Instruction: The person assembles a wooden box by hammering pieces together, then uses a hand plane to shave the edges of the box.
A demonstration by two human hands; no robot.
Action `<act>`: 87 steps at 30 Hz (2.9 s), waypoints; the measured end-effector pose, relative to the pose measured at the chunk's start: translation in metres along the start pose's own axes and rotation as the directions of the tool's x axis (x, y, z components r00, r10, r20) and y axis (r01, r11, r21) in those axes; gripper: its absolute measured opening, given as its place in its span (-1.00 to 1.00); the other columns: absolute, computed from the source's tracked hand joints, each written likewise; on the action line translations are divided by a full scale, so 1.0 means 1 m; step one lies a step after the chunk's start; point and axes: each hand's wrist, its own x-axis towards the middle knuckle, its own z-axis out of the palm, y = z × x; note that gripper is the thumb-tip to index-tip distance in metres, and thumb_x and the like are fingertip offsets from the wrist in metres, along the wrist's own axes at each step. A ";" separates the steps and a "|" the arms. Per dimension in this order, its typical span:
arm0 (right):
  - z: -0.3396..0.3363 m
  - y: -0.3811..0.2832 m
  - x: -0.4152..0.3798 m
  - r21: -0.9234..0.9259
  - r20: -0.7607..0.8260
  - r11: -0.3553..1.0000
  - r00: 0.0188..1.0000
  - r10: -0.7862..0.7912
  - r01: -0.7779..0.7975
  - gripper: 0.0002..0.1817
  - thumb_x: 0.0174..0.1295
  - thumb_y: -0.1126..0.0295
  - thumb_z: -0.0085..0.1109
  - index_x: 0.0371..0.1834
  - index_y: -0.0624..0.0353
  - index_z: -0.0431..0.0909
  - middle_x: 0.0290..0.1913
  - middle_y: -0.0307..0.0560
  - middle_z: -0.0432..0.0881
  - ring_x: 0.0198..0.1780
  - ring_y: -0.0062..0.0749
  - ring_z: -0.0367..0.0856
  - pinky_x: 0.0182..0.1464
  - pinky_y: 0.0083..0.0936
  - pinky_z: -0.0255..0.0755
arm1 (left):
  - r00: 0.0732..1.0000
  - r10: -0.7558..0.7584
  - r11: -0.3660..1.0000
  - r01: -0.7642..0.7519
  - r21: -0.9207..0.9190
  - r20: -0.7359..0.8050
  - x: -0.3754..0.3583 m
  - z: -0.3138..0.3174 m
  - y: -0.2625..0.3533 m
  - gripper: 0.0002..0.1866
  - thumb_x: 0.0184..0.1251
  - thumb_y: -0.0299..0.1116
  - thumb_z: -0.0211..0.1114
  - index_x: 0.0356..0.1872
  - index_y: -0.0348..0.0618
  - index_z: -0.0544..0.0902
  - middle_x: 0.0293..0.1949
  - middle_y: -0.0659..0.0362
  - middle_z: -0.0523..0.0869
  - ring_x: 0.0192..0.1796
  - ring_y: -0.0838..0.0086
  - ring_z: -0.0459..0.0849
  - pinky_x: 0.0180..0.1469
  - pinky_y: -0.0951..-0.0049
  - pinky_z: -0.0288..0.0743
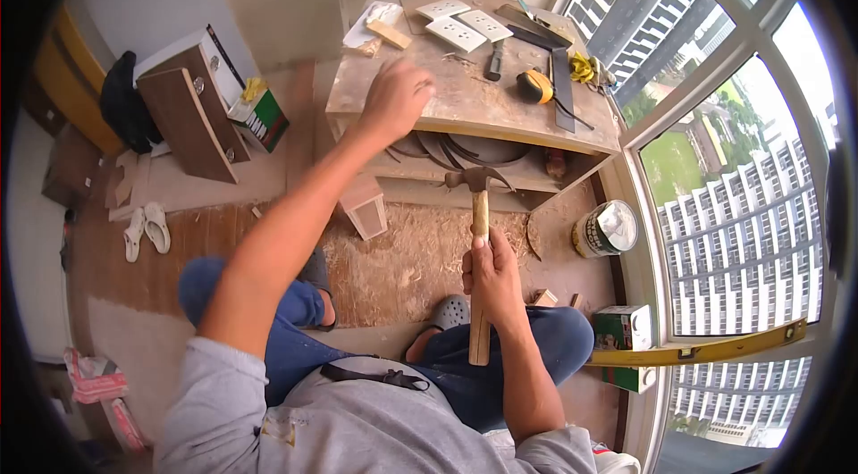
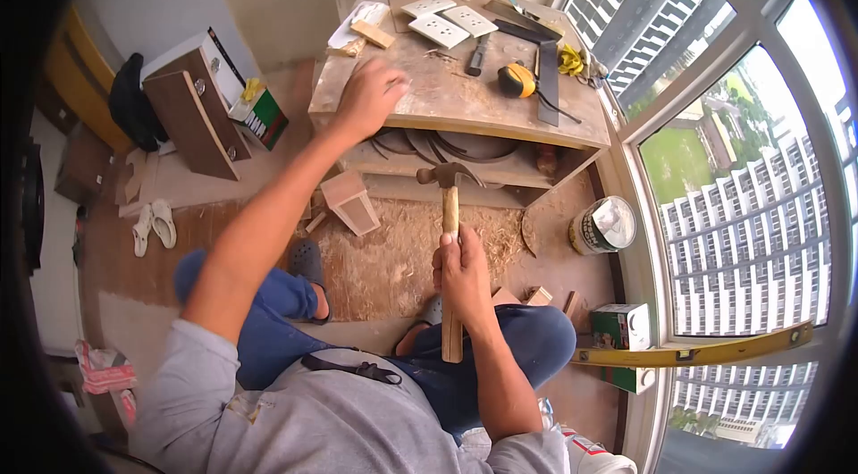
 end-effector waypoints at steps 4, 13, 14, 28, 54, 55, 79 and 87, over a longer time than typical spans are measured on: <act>-0.010 -0.014 -0.002 0.032 -0.019 0.999 0.999 -0.035 0.036 -0.80 0.72 0.27 -0.05 -0.02 0.17 0.41 -0.46 -0.29 0.47 -0.53 -0.65 0.45 -0.50 -0.59 0.34 | 0.967 0.147 0.974 -0.178 0.140 0.209 0.077 0.057 -0.013 -0.80 0.38 -0.32 0.33 -0.12 -0.16 0.81 -0.11 -0.01 0.68 0.10 0.05 0.64 0.24 0.10 0.50; -0.036 -0.016 -0.008 0.118 -0.138 0.992 0.990 -0.035 0.051 -0.81 0.73 0.27 -0.10 0.02 0.16 0.39 -0.42 -0.28 0.46 -0.52 -0.65 0.43 -0.49 -0.61 0.33 | 0.982 0.047 0.953 -0.100 0.287 0.185 0.114 0.079 -0.017 -0.81 0.40 -0.38 0.30 -0.09 0.01 0.85 0.04 0.07 0.64 0.24 0.13 0.55 0.35 0.15 0.46; -0.038 -0.018 -0.009 0.119 -0.138 0.992 0.990 -0.031 0.047 -0.80 0.73 0.26 -0.10 0.01 0.16 0.38 -0.42 -0.28 0.46 -0.52 -0.64 0.43 -0.49 -0.61 0.33 | 0.952 0.061 0.939 -0.157 0.306 0.300 0.117 0.073 -0.024 -0.80 0.39 -0.39 0.30 -0.09 0.02 0.85 0.06 0.11 0.63 0.25 0.15 0.53 0.36 0.14 0.44; -0.032 -0.015 -0.009 0.161 -0.175 0.986 0.984 -0.020 0.048 -0.81 0.72 0.27 -0.03 0.04 0.16 0.42 -0.43 -0.29 0.48 -0.53 -0.68 0.44 -0.50 -0.66 0.35 | 0.730 0.478 0.422 -0.679 0.601 0.489 0.143 0.121 -0.044 -0.83 0.43 -0.37 0.26 -0.17 -0.17 0.78 -0.08 0.12 0.76 0.04 0.28 0.71 0.11 0.20 0.57; 0.018 0.000 -0.005 0.063 -0.045 0.998 0.999 -0.003 0.006 -0.70 0.72 0.22 -0.03 0.28 0.15 0.47 -0.40 -0.30 0.52 -0.50 -0.69 0.49 -0.50 -0.66 0.41 | 0.785 -0.606 0.626 0.572 -0.530 0.130 -0.226 -0.033 -0.072 -0.83 0.45 -0.37 0.39 -0.15 -0.29 0.73 -0.29 0.22 0.77 -0.22 0.57 0.66 -0.08 0.47 0.55; 0.020 0.002 -0.003 0.055 -0.048 0.998 0.999 -0.009 0.012 -0.70 0.72 0.22 -0.03 0.28 0.15 0.47 -0.40 -0.30 0.52 -0.50 -0.69 0.49 -0.50 -0.66 0.41 | 0.841 -0.534 0.737 0.512 -0.440 0.084 -0.225 -0.029 -0.069 -0.83 0.44 -0.37 0.39 -0.13 -0.28 0.75 -0.27 0.18 0.80 -0.21 0.54 0.68 -0.06 0.44 0.56; 0.103 0.019 0.016 -0.490 0.070 0.808 0.938 -0.339 0.328 -0.70 0.60 0.37 0.11 0.27 0.28 0.44 -0.44 0.20 0.64 -0.45 0.06 0.65 -0.40 -0.11 0.45 | 0.967 -0.248 0.966 0.242 -0.094 -0.055 -0.230 0.001 -0.079 -0.87 0.37 -0.35 0.37 -0.21 -0.19 0.74 -0.19 0.01 0.80 -0.06 0.02 0.70 0.09 0.05 0.51; 0.123 0.032 0.039 -0.810 0.248 0.484 0.942 -0.228 0.330 -0.64 0.59 0.31 0.06 0.28 0.32 0.39 -0.34 0.43 0.71 -0.28 0.45 0.71 -0.27 0.24 0.52 | 0.950 -0.299 0.944 0.281 -0.171 -0.090 -0.230 0.004 -0.075 -0.89 0.35 -0.39 0.38 -0.26 -0.23 0.73 -0.22 0.03 0.80 -0.08 0.04 0.70 0.06 0.09 0.53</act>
